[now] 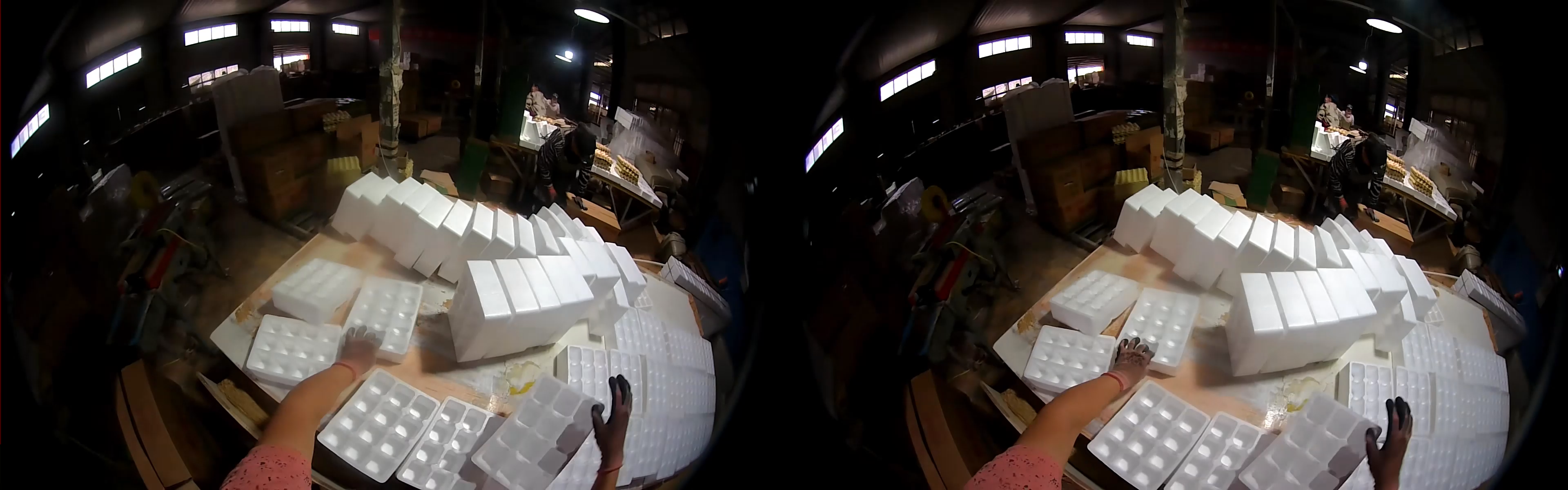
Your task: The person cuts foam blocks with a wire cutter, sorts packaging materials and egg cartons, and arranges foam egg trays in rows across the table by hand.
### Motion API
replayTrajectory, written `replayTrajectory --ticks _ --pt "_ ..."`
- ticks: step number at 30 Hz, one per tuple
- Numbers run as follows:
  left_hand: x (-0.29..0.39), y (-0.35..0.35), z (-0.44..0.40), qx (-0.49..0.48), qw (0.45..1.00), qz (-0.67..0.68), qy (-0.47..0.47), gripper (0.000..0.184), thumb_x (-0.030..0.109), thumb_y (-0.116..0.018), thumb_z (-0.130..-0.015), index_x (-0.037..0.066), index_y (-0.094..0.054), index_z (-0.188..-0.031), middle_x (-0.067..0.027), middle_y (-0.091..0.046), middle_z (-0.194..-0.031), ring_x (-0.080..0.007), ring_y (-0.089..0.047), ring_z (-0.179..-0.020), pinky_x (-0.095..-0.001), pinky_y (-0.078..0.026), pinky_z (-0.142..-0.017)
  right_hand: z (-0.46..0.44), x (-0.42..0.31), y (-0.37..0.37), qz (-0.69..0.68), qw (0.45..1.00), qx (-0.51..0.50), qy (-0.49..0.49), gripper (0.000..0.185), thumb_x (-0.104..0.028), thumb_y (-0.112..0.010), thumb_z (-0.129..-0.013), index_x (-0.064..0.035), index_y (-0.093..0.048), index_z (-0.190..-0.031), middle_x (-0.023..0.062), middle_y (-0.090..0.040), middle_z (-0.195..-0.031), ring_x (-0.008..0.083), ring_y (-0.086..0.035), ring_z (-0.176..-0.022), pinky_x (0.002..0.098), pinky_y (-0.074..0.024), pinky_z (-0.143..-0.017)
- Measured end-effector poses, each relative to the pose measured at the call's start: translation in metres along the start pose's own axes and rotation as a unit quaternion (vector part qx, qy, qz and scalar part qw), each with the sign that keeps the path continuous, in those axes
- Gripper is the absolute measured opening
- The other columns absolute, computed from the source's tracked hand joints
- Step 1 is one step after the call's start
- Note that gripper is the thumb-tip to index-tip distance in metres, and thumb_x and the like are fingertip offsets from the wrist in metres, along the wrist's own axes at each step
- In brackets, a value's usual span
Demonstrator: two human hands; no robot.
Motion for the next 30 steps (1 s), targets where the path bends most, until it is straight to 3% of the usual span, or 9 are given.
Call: replayTrajectory --ticks 3,7,8,14,17,19,21,25,30 --pt "-0.003 0.01 -0.007 0.055 0.998 -0.032 0.017 0.034 0.029 -0.051 -0.088 0.019 -0.063 -0.118 -0.0084 -0.046 -0.142 -0.0316 -0.036 -0.135 -0.0537 -0.028 -0.108 0.06 -0.079 -0.05 0.048 0.99 -0.125 0.036 0.088 -0.03 -0.077 -0.067 -0.0042 -0.039 -0.142 0.03 -0.03 -0.147 0.0494 -0.024 -0.137 0.057 -0.0209 -0.112" --pt "0.009 0.146 0.054 0.282 0.952 0.081 -0.09 0.042 0.005 -0.061 -0.08 -0.003 -0.054 -0.121 -0.0205 -0.05 -0.132 -0.0376 -0.044 -0.127 -0.0447 -0.035 -0.106 0.141 -0.099 -0.114 0.132 0.957 -0.244 0.085 0.09 -0.053 -0.073 -0.071 -0.0054 -0.041 -0.14 0.0322 -0.034 -0.141 0.0542 -0.032 -0.129 0.0623 -0.025 -0.108" --pt "0.002 0.172 0.075 0.224 0.91 0.342 -0.072 0.049 0.002 -0.059 -0.084 -0.002 -0.046 -0.132 -0.0208 -0.05 -0.133 -0.037 -0.049 -0.123 -0.0405 -0.039 -0.104 0.146 -0.093 -0.116 0.122 0.967 -0.213 0.065 0.086 -0.05 -0.071 -0.075 -0.0055 -0.04 -0.141 0.0322 -0.034 -0.141 0.0534 -0.033 -0.128 0.0624 -0.0254 -0.108" --pt "0.066 0.305 0.247 0.143 0.918 0.309 -0.202 0.049 -0.003 -0.061 -0.074 -0.003 -0.054 -0.123 -0.0237 -0.05 -0.133 -0.0413 -0.05 -0.122 -0.0417 -0.04 -0.103 0.135 -0.09 -0.08 0.066 0.978 -0.197 0.016 0.08 -0.041 -0.068 -0.079 -0.007 -0.037 -0.144 0.0331 -0.031 -0.141 0.0518 -0.034 -0.128 0.0641 -0.0231 -0.109" --pt "0.14 0.294 0.228 -0.069 0.881 0.306 -0.355 0.046 0.003 -0.064 -0.072 -0.003 -0.056 -0.117 -0.0233 -0.052 -0.128 -0.0432 -0.049 -0.123 -0.0423 -0.04 -0.102 0.149 -0.073 -0.089 0.131 0.961 -0.24 -0.045 0.081 -0.036 -0.073 -0.074 -0.0101 -0.038 -0.143 0.0275 -0.036 -0.14 0.05 -0.035 -0.127 0.0637 -0.0217 -0.109" --pt "0.172 0.255 0.19 -0.058 0.836 0.346 -0.421 0.039 0.009 -0.066 -0.079 -0.002 -0.056 -0.114 -0.021 -0.053 -0.125 -0.0397 -0.052 -0.118 -0.0407 -0.043 -0.099 0.152 -0.068 -0.104 0.176 0.967 -0.185 0.006 0.084 -0.035 -0.077 -0.068 -0.0114 -0.041 -0.141 0.0208 -0.039 -0.137 0.0473 -0.033 -0.128 0.0632 -0.0245 -0.106" --pt "0.202 0.221 0.138 -0.107 0.827 0.412 -0.366 0.036 0.015 -0.064 -0.085 0.0 -0.055 -0.116 -0.0192 -0.053 -0.122 -0.036 -0.056 -0.111 -0.0414 -0.045 -0.094 0.142 -0.071 -0.088 0.213 0.964 -0.16 0.006 0.08 -0.035 -0.077 -0.068 -0.0114 -0.044 -0.137 0.0166 -0.046 -0.131 0.0443 -0.039 -0.124 0.0594 -0.028 -0.106" --pt "0.235 0.174 0.055 -0.022 0.857 0.294 -0.422 0.031 0.015 -0.062 -0.087 0.002 -0.055 -0.114 -0.0168 -0.055 -0.116 -0.0352 -0.059 -0.103 -0.0431 -0.046 -0.089 0.121 -0.06 -0.04 0.114 0.963 -0.217 -0.109 0.083 -0.03 -0.076 -0.071 -0.0165 -0.038 -0.143 0.0138 -0.049 -0.13 0.0394 -0.049 -0.116 0.0514 -0.0319 -0.107" --pt "0.225 0.17 0.013 0.065 0.916 0.161 -0.362 0.021 0.017 -0.059 -0.087 0.005 -0.057 -0.104 -0.0148 -0.057 -0.11 -0.0325 -0.06 -0.099 -0.0438 -0.046 -0.088 0.044 -0.06 -0.026 0.004 0.975 -0.223 -0.014 0.085 -0.024 -0.075 -0.07 -0.0121 -0.036 -0.144 0.0178 -0.049 -0.132 0.0377 -0.046 -0.124 0.0472 -0.0329 -0.109"
Point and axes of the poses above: each hand's wrist, its own z-axis away from the middle knuckle, its own y-axis out of the back of the hand, x = y × z, the point moved 9 cm from there along -z, towards the middle knuckle
